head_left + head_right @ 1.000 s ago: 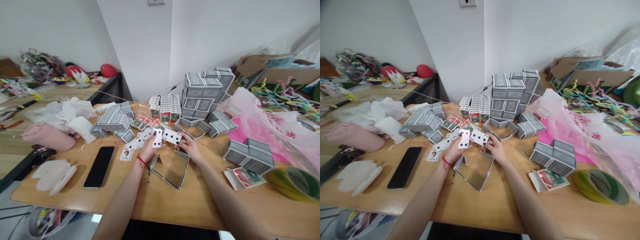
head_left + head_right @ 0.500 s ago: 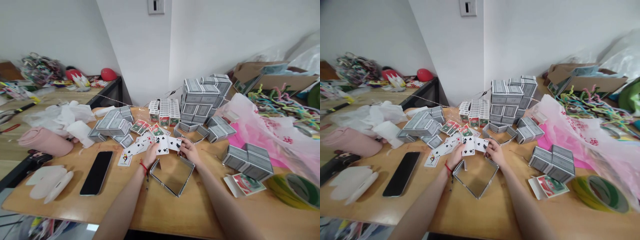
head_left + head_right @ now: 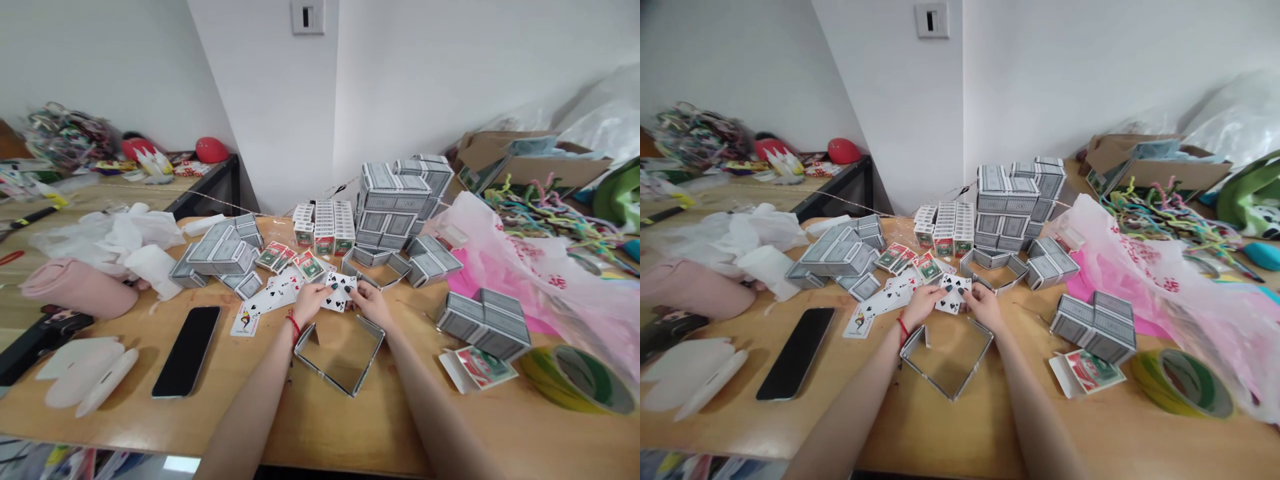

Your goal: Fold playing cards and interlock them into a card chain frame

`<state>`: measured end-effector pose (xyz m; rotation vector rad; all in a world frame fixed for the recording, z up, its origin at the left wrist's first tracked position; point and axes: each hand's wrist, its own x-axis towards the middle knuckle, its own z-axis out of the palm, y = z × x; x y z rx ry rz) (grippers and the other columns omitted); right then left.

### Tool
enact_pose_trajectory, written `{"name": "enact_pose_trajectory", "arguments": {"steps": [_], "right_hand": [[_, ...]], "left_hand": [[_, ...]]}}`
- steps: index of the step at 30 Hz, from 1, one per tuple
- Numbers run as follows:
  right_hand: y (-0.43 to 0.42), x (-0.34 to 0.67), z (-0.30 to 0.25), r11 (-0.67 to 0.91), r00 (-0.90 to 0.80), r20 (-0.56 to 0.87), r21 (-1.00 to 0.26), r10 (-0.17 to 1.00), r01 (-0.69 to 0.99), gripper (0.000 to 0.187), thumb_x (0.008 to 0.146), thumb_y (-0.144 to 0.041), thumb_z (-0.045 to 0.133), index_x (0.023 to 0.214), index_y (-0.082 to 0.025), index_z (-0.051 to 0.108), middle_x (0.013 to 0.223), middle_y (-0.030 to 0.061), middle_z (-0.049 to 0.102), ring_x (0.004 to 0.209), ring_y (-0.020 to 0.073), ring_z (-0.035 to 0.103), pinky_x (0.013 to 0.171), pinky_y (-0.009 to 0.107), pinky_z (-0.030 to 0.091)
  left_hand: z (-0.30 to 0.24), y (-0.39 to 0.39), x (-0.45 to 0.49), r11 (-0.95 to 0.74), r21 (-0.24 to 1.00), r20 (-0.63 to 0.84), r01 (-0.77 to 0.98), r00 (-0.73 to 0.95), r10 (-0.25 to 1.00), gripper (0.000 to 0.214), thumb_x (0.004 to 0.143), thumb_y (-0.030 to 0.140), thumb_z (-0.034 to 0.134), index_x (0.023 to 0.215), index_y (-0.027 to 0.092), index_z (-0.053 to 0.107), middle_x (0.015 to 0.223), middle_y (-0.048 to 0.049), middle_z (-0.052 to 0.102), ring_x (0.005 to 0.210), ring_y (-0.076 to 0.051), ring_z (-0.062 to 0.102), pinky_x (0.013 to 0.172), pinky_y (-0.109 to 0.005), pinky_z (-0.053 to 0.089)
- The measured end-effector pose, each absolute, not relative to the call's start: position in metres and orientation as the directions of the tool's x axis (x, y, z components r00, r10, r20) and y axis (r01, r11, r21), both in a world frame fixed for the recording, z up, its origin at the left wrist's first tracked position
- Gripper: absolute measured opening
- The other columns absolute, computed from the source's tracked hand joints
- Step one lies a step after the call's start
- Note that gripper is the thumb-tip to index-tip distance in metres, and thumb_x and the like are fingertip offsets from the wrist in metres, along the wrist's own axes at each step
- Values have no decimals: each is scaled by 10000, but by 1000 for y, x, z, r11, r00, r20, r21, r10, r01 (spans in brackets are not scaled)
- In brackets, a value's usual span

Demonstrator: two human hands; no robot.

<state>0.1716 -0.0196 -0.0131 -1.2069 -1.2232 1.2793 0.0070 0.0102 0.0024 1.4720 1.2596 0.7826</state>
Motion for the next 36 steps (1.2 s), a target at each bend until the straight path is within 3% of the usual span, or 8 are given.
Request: {"name": "enact_pose_trajectory", "arguments": {"steps": [4,11,19,23,28,33,36], "right_hand": [[-18,172,-18,-63,-55,-64,-998,996,17,337,661,-482,609,791,-182,531,559,-5,608,447,124,533,423,241,410],[-23,175,-19,-49,-78,-47,-999,996,-16,336,690,-462,590,841,-166,541,597,1,617,470,121,538,431,233,404],[-26,169,-24,-18,-26,-20,-997,999,73,339,712,-489,542,859,-183,555,612,-9,588,491,127,520,463,253,423],[-26,170,-31,37,-21,35,-992,999,120,323,713,-458,549,889,-188,573,758,20,614,615,147,550,542,269,450],[-24,168,-33,16,34,18,-998,999,60,310,704,-450,559,881,-195,546,708,16,602,601,154,553,526,270,450],[-26,166,-26,-14,26,-14,-1000,1000,7,316,694,-464,565,850,-190,545,744,33,636,637,168,579,545,278,451],[-27,167,-24,-22,29,-22,-999,999,29,313,692,-478,563,807,-187,553,698,23,631,568,149,551,505,264,425]], "left_hand": [[5,10,4,56,954,-156,294,328,932,429,643,527,560,498,127,509,449,40,372,450,-65,315,429,-200,213],[4,5,-6,-31,981,-54,193,423,904,306,726,377,492,539,135,497,558,26,443,547,-84,390,517,-204,303],[10,5,-9,-180,948,49,263,437,898,384,719,396,533,437,141,476,530,23,436,546,-89,428,561,-218,335],[6,5,-8,-72,963,-38,261,392,919,242,679,363,574,575,144,572,527,27,511,507,-94,480,549,-221,368],[-3,3,-4,0,969,-90,247,354,931,215,636,354,624,649,145,575,550,10,570,519,-114,542,538,-227,416],[-7,1,-2,89,995,-74,-47,263,962,312,679,330,603,924,187,472,674,29,565,539,-109,565,492,-229,469],[-7,1,-2,113,988,-81,-106,269,960,411,683,292,604,1044,198,433,678,24,573,533,-108,569,507,-243,494]]}}
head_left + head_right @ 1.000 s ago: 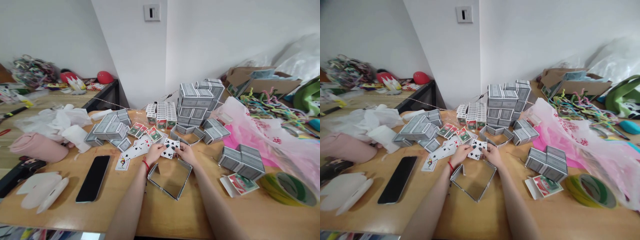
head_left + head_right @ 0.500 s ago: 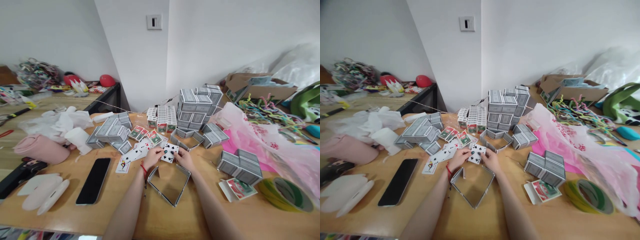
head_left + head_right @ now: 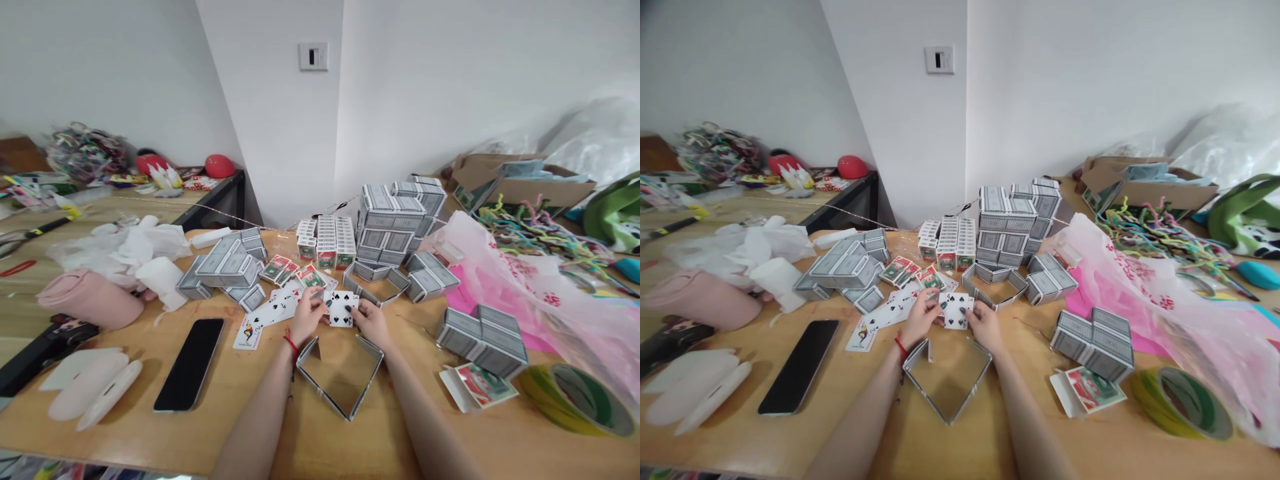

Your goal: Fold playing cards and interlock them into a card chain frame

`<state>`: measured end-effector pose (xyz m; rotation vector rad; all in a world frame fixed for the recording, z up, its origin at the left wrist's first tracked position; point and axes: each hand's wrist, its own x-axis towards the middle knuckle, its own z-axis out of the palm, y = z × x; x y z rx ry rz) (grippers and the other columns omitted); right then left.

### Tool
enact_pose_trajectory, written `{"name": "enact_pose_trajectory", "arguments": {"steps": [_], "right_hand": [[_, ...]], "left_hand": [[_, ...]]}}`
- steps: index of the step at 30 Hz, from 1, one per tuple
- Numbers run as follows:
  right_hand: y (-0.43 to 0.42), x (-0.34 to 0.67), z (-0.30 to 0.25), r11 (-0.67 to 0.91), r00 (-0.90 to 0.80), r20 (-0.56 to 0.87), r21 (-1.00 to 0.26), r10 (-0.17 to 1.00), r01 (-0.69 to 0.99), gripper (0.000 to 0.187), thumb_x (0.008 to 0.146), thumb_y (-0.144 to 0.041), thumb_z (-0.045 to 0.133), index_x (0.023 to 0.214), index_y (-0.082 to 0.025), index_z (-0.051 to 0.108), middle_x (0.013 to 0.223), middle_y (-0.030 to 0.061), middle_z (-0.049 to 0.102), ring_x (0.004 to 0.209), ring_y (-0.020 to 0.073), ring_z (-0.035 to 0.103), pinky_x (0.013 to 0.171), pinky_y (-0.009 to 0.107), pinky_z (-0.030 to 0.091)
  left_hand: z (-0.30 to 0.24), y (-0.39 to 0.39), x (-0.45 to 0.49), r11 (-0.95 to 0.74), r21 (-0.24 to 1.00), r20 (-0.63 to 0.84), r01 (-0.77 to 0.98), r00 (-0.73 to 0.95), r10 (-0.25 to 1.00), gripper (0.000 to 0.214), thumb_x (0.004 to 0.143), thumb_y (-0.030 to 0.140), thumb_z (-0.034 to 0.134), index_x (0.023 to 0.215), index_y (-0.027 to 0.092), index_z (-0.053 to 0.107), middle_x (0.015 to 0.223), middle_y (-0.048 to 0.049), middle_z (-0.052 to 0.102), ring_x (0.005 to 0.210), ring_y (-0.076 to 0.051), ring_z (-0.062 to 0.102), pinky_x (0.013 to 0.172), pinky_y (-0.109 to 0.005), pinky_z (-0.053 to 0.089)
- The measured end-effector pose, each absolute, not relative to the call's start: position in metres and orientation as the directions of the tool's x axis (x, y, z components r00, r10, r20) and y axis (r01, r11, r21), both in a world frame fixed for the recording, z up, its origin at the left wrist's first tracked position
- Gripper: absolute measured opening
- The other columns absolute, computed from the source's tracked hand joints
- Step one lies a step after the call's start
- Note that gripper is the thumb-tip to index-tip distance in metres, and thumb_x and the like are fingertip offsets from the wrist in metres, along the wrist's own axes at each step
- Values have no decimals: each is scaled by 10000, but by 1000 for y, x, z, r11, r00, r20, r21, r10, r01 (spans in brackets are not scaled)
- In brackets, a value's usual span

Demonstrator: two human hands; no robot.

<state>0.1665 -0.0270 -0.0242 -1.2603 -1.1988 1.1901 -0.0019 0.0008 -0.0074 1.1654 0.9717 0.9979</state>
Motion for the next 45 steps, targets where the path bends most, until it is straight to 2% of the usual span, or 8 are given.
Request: {"name": "enact_pose_trajectory", "arguments": {"steps": [2,6,13,26,32,45], "right_hand": [[-27,167,-24,-21,40,-19,-998,999,53,318,686,-495,562,761,-186,553,630,5,605,524,137,523,476,253,403],[-27,169,-24,-16,45,-12,-997,999,82,335,683,-519,556,712,-185,542,576,-9,572,494,129,498,457,246,383],[-26,170,-26,-39,27,-38,-999,999,33,327,669,-500,584,761,-188,551,681,27,630,599,162,567,525,272,437],[-24,170,-28,-30,43,-27,-997,999,72,311,678,-478,577,768,-182,544,688,26,631,594,154,567,520,262,432],[-25,171,-27,-24,58,-18,-994,998,109,311,675,-476,575,754,-176,547,634,6,608,555,138,545,489,240,411],[-24,170,-28,-23,42,-20,-997,999,71,312,687,-484,566,760,-183,534,705,28,645,617,157,581,534,254,446]], "left_hand": [[-7,1,-1,114,991,-88,-74,290,953,345,685,288,598,992,175,489,674,8,587,555,-115,580,516,-237,496],[-6,0,0,140,990,-129,-17,300,945,184,682,305,587,762,147,538,633,6,600,565,-118,587,535,-232,491],[-2,-1,-1,141,989,-147,39,305,941,198,672,326,580,612,150,511,551,28,566,512,-125,578,514,-240,472],[-1,-2,1,88,988,-121,124,289,950,245,693,358,523,569,153,470,540,38,492,519,-127,561,492,-245,472],[-2,-2,2,82,988,-116,128,295,948,240,707,352,506,589,144,478,558,33,504,517,-121,558,502,-250,490],[-4,-2,1,52,979,-105,198,271,957,285,725,396,487,585,150,453,558,32,511,520,-127,575,452,-216,448]]}}
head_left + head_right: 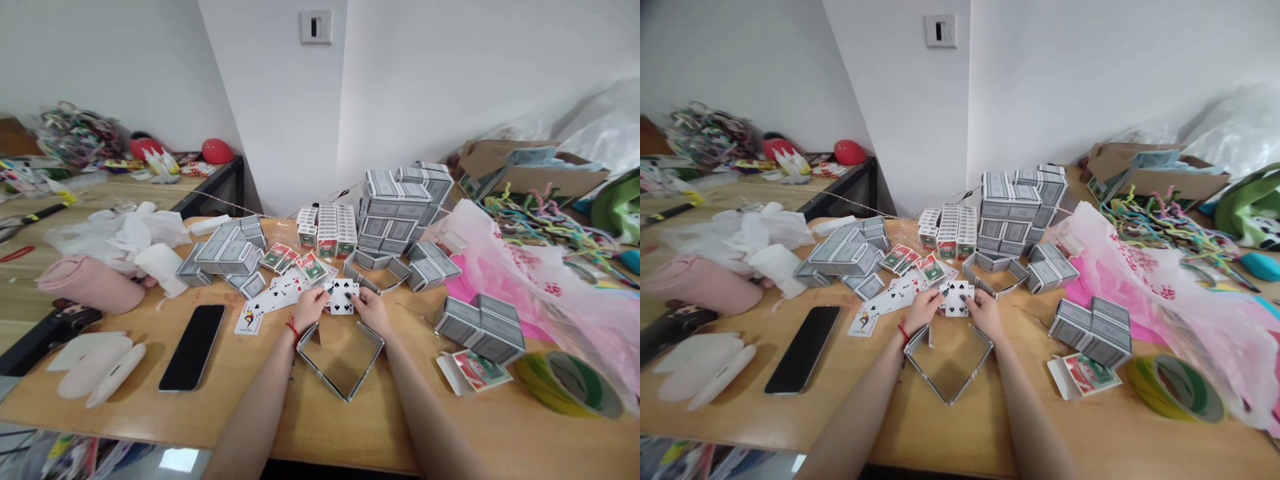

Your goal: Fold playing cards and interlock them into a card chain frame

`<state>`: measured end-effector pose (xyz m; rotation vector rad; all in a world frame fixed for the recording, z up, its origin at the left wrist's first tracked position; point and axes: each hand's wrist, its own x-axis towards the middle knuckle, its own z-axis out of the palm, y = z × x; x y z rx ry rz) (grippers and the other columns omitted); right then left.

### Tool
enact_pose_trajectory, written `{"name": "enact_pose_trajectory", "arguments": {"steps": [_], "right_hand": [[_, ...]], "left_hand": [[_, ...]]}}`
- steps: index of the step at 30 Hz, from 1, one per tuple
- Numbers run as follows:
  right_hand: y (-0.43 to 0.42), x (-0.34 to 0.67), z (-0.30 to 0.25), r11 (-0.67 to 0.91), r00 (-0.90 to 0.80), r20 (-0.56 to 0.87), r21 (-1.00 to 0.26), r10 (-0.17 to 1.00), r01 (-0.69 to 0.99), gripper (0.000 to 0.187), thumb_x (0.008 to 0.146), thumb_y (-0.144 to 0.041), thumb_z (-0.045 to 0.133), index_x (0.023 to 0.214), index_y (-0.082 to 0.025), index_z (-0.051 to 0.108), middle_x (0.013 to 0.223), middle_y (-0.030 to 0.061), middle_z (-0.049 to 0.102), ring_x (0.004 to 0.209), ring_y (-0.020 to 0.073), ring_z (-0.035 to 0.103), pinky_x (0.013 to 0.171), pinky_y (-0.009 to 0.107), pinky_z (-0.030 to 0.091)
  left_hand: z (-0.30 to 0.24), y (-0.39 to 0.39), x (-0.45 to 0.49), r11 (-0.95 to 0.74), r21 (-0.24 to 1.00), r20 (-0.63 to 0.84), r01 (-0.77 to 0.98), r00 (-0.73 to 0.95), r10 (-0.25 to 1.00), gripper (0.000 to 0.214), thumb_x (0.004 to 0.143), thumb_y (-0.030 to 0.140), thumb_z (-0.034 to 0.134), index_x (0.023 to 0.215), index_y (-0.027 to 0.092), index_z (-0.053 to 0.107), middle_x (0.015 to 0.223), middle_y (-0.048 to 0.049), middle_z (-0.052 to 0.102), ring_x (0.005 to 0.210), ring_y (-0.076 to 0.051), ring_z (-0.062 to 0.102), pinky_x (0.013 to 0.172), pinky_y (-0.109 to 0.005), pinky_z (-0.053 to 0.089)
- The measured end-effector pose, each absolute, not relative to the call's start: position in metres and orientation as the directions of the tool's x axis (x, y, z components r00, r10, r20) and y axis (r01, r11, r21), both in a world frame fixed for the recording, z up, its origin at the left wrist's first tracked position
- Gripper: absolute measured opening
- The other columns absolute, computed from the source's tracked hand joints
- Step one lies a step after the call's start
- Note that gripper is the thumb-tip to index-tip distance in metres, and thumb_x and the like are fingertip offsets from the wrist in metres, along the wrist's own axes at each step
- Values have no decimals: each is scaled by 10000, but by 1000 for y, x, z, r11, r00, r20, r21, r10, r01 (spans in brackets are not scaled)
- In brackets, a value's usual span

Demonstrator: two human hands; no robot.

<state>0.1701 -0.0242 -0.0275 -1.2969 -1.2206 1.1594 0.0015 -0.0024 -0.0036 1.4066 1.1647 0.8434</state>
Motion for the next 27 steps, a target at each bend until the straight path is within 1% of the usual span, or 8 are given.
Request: {"name": "enact_pose_trajectory", "arguments": {"steps": [5,10,14,16,21,25,27], "right_hand": [[-25,170,-25,-29,40,-26,-996,999,82,339,681,-503,564,774,-177,544,679,24,636,592,155,569,512,252,434],[-27,169,-25,-3,78,7,-991,997,131,331,689,-501,555,747,-176,546,645,15,618,553,142,546,490,244,415],[-28,169,-26,21,96,38,-985,995,171,322,698,-494,549,744,-175,550,647,12,611,571,143,549,497,243,422],[-29,169,-25,16,80,28,-989,996,144,319,702,-490,549,762,-177,551,672,18,625,599,153,571,517,252,443],[-30,169,-19,-63,-7,-62,-997,998,-45,347,665,-484,597,845,-191,545,779,46,671,689,195,633,618,319,514],[-31,168,-14,-92,-11,-91,-993,996,-74,362,635,-476,629,838,-184,559,789,56,683,697,212,644,641,347,528],[-31,168,-13,-87,5,-88,-993,996,-84,359,640,-470,629,833,-176,561,776,55,684,688,207,645,642,344,528]], "left_hand": [[-4,-2,1,45,980,-99,195,281,955,297,726,418,487,598,152,460,566,31,512,510,-124,568,449,-220,444],[-6,-2,0,23,979,-82,203,287,954,286,732,405,483,598,154,455,567,32,499,525,-124,568,462,-220,444],[-4,-2,0,21,982,-77,189,293,953,280,733,391,482,585,157,439,562,35,482,523,-117,555,470,-222,450],[-4,-3,0,18,982,-74,188,294,953,283,732,385,483,571,160,423,548,38,468,516,-115,549,467,-219,447],[-4,-4,1,3,983,-59,182,302,952,275,736,375,485,573,159,436,545,38,455,515,-112,539,462,-215,440],[-2,-3,1,14,990,-56,140,304,951,268,722,359,512,560,151,464,531,39,456,511,-106,522,475,-217,443],[-2,-1,-1,42,996,-64,79,294,954,240,707,348,540,586,142,515,543,34,491,530,-107,527,507,-223,456]]}}
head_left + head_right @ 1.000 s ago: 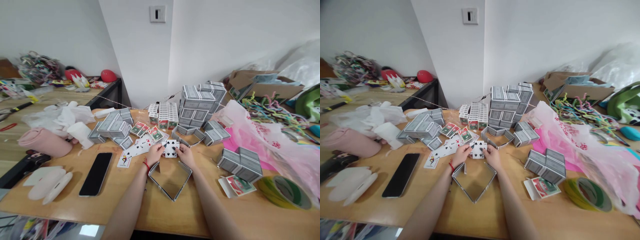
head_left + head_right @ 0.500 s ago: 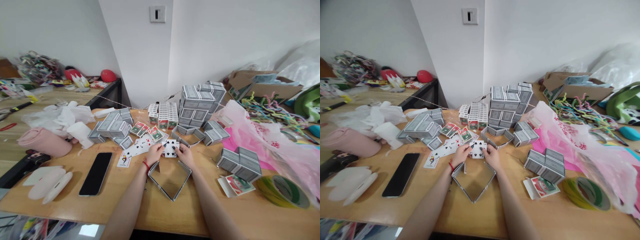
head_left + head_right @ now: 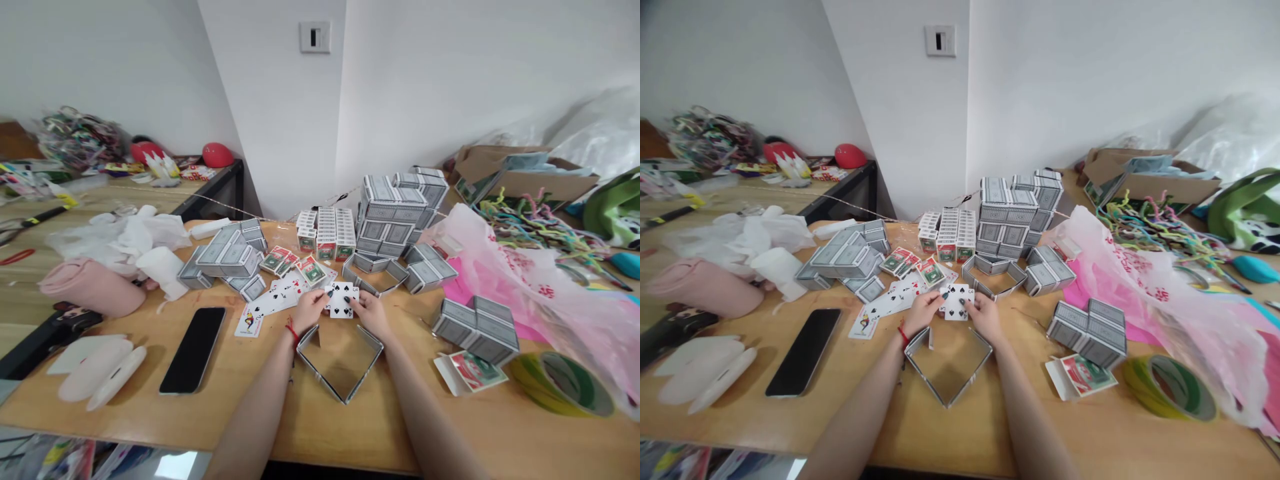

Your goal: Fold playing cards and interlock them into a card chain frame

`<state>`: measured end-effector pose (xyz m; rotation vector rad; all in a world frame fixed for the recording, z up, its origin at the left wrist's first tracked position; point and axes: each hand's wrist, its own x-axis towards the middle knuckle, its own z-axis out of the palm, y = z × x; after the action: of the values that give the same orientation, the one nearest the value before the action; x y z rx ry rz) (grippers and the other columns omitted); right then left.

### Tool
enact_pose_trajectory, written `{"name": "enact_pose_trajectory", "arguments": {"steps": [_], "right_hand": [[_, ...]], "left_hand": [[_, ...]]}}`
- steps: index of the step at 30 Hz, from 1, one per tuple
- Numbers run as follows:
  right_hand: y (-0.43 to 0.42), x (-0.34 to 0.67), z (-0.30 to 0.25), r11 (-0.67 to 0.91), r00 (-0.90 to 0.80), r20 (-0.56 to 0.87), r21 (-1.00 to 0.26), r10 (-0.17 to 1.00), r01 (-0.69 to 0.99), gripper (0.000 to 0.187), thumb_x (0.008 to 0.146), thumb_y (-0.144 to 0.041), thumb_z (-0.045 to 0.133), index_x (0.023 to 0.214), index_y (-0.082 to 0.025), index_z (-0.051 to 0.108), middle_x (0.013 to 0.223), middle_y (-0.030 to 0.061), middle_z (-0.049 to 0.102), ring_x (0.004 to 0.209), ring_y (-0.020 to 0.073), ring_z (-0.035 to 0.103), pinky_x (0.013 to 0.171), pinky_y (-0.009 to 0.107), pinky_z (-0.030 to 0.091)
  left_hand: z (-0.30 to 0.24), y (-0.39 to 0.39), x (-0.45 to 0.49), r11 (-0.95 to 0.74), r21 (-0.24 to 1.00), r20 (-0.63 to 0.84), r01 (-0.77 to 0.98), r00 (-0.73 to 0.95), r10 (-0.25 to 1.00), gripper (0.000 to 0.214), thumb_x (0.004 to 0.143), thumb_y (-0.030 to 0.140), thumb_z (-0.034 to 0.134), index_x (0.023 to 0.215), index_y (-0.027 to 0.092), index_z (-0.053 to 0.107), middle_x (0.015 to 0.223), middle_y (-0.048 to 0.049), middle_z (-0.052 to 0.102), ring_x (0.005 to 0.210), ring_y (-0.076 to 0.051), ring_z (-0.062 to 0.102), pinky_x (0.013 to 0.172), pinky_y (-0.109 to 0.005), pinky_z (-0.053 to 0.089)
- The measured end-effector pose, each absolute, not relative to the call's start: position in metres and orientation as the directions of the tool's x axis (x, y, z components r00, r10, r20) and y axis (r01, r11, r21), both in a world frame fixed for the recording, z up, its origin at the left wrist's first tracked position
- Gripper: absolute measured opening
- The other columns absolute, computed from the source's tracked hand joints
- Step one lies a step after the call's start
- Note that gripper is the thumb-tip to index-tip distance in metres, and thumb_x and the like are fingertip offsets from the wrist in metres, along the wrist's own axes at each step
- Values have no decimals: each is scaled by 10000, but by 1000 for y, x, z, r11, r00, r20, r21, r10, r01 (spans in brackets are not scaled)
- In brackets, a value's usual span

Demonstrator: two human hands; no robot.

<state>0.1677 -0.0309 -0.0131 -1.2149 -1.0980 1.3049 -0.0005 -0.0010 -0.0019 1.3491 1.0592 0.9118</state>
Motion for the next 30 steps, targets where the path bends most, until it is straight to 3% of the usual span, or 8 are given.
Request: {"name": "enact_pose_trajectory", "arguments": {"steps": [4,7,14,30], "right_hand": [[-30,168,-14,-69,22,-72,-992,997,-106,346,645,-460,629,817,-168,562,747,48,684,685,200,644,635,327,523],[-30,169,-16,-67,15,-69,-992,997,-107,343,643,-457,632,814,-168,563,738,45,683,696,204,643,615,317,516],[-29,168,-15,-55,25,-57,-994,998,-95,351,642,-466,628,819,-171,560,751,42,684,682,196,640,626,332,519],[-29,170,-19,-76,-2,-77,-989,997,-124,395,629,-467,638,869,-164,561,811,60,685,696,204,645,651,350,524]], "left_hand": [[-4,4,-8,200,966,-136,-162,337,931,262,685,358,591,800,125,619,710,-27,632,657,-144,590,635,-286,493],[-7,6,-12,277,929,-168,-244,391,905,346,640,335,655,899,106,639,819,-75,665,739,-168,613,722,-320,487],[-5,9,-12,379,885,-247,-271,416,875,405,573,323,724,900,97,649,859,-102,672,771,-179,621,744,-333,485],[-6,10,-11,403,875,-262,-267,438,860,367,578,299,727,876,99,647,844,-81,672,762,-161,613,775,-347,484]]}}
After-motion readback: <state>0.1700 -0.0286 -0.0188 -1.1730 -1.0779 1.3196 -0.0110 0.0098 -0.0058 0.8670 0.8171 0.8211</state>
